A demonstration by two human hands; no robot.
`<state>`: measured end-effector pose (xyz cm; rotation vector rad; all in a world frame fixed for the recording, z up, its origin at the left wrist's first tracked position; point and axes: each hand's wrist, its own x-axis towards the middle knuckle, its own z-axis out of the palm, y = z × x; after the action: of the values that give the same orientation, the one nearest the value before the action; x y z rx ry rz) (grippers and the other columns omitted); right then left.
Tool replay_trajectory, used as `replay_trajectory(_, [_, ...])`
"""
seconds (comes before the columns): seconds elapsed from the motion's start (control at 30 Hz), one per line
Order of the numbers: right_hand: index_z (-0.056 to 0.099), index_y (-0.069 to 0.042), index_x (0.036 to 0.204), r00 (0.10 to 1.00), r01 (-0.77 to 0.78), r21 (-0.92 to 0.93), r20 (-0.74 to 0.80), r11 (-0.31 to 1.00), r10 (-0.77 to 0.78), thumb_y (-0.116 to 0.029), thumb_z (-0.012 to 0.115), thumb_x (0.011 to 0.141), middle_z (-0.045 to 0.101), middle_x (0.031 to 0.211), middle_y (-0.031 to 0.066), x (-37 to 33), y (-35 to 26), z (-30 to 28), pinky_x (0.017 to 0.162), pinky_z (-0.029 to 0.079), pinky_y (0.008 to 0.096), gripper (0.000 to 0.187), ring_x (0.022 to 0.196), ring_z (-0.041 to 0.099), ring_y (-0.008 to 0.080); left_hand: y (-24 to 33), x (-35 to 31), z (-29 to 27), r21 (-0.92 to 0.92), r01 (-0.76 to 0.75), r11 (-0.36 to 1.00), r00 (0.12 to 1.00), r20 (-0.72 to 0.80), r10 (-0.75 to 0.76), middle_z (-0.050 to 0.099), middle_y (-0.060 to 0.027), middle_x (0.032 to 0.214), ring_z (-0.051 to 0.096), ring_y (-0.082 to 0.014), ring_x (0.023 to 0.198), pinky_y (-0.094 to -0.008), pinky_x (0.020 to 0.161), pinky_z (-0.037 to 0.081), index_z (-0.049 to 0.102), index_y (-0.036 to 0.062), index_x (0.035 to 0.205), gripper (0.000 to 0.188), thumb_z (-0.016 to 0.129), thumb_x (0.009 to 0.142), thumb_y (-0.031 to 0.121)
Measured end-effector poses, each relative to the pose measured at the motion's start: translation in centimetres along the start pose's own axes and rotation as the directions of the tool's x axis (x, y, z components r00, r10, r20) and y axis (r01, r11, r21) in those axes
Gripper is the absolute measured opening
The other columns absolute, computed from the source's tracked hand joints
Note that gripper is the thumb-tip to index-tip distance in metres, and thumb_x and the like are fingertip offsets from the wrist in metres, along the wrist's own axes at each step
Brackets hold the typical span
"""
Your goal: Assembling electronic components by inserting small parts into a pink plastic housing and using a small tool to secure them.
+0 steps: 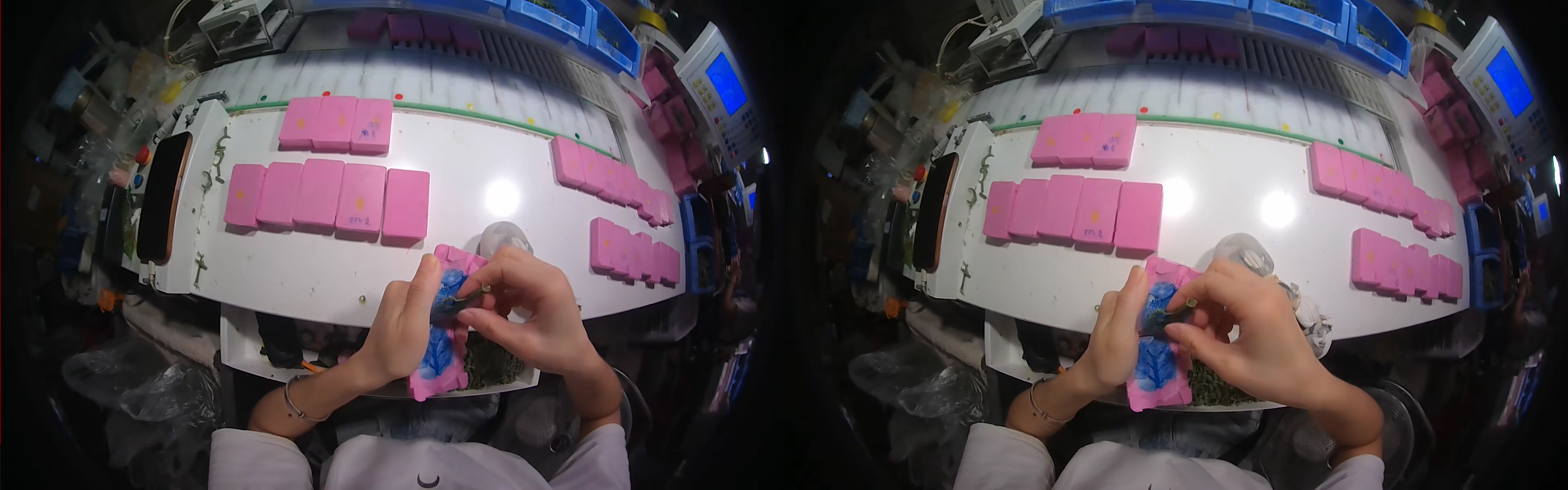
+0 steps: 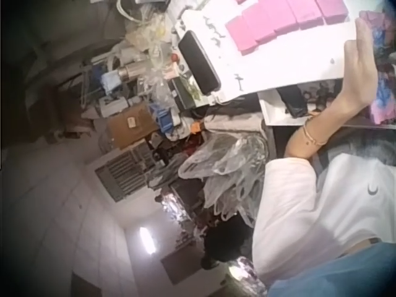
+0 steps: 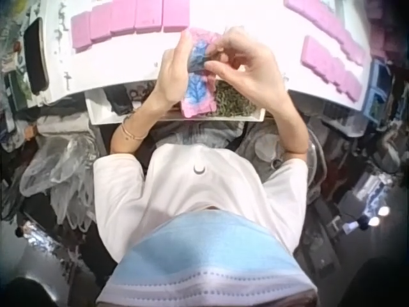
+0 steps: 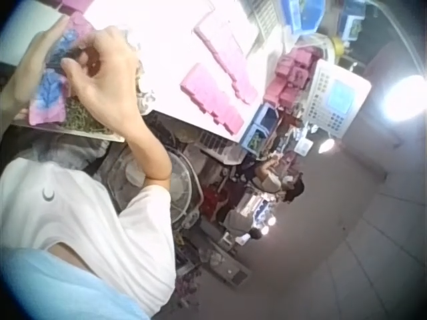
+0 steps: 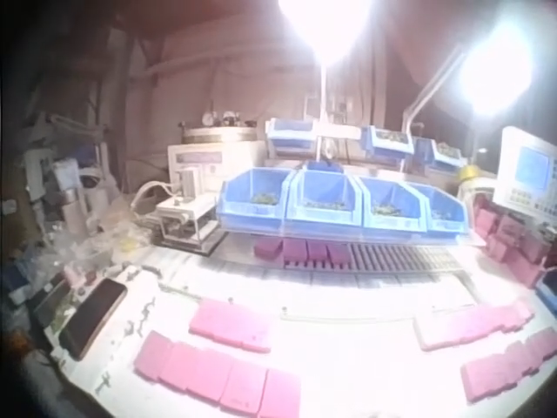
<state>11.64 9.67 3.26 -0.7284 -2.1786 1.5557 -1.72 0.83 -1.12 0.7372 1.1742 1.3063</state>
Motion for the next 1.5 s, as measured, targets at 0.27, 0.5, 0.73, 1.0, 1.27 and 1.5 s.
replay_trajectory(0.27, [0.061, -0.003, 0.080, 0.999, -0.052, -0.083, -0.021, 0.995, 0.050, 0.003, 0.070, 0.068, 0.045, 0.075, 0.0010, -0.2, 0.4, 0.4, 0.054, 0.039, 0.0205, 0.015, 0.064, 0.046, 0.0080, -0.2, 0.6, 0.0, -0.171, 0.057, 0.984, 0.997, -0.034, -0.063, 0.058, -0.0092, 0.064, 0.056, -0.0119, 0.056, -0.0249, 0.053, 0.047, 0.058, -0.0040, 0.074, 0.062, 0.016, 0.098, 0.035])
replay_trajectory(0.5, [0.061, -0.002, 0.084, 0.996, -0.091, 0.192, 0.020, 0.977, 0.089, -0.002, 0.068, 0.073, 0.044, 0.079, 0.0011, 0.3, 0.9, 0.6, 0.051, 0.035, 0.0189, 0.013, 0.063, 0.042, 0.0056, -0.5, 0.9, -0.8, -0.371, 0.213, 0.904, 0.977, 0.100, -0.190, 0.061, -0.0102, 0.072, 0.057, -0.0135, 0.057, -0.0250, 0.054, 0.048, 0.059, -0.0030, 0.087, 0.060, 0.019, 0.098, 0.040])
replay_trajectory(0.73, [0.060, -0.001, 0.084, 0.894, 0.247, -0.427, -0.245, 0.870, -0.374, 0.004, 0.065, 0.068, 0.049, 0.079, 0.0071, -1.7, -1.1, 0.2, 0.053, 0.040, 0.0237, 0.017, 0.065, 0.051, 0.0163, 1.4, -1.1, -3.1, 0.009, -0.147, 0.989, 0.989, -0.006, 0.147, 0.059, -0.0080, 0.086, 0.056, -0.0112, 0.071, -0.0229, 0.063, 0.046, 0.058, -0.0037, 0.105, 0.051, 0.051, 0.089, 0.044])
replay_trajectory(1.0, [0.062, 0.001, 0.081, 0.722, 0.250, -0.914, -0.044, 0.320, -0.691, -0.010, 0.059, 0.054, 0.056, 0.083, 0.0120, -2.4, 1.1, 1.5, 0.062, 0.042, 0.0299, 0.029, 0.077, 0.053, 0.0247, 2.3, -2.2, 0.4, 0.650, -0.403, 0.644, 0.823, -0.051, 0.566, 0.060, -0.0094, 0.074, 0.057, -0.0170, 0.069, -0.0254, 0.064, 0.046, 0.065, -0.0018, 0.079, 0.014, 0.069, 0.067, -0.007])
replay_trajectory(1.27, [0.062, -0.001, 0.096, 0.956, 0.017, 0.249, -0.288, 0.968, 0.058, -0.006, 0.067, 0.075, 0.059, 0.095, 0.0070, -3.7, 0.5, -0.8, 0.073, 0.041, 0.0248, 0.022, 0.087, 0.054, 0.0128, 1.7, -1.6, 0.8, 0.667, -0.546, 0.507, 0.717, 0.060, 0.694, 0.058, -0.0073, 0.072, 0.053, -0.0215, 0.064, -0.0302, 0.058, 0.044, 0.063, 0.0005, 0.082, 0.021, 0.070, 0.064, -0.008])
replay_trajectory(1.5, [0.062, 0.000, 0.089, 0.987, -0.116, 0.468, -0.046, 0.876, 0.156, -0.004, 0.065, 0.079, 0.061, 0.086, 0.0010, -3.8, 1.7, -1.6, 0.067, 0.039, 0.0221, 0.011, 0.079, 0.052, 0.0064, 1.6, -1.2, 1.7, 0.711, -0.589, 0.384, 0.649, 0.133, 0.749, 0.056, -0.0074, 0.071, 0.051, -0.0229, 0.062, -0.0308, 0.056, 0.043, 0.062, 0.0008, 0.081, 0.020, 0.070, 0.064, -0.006])
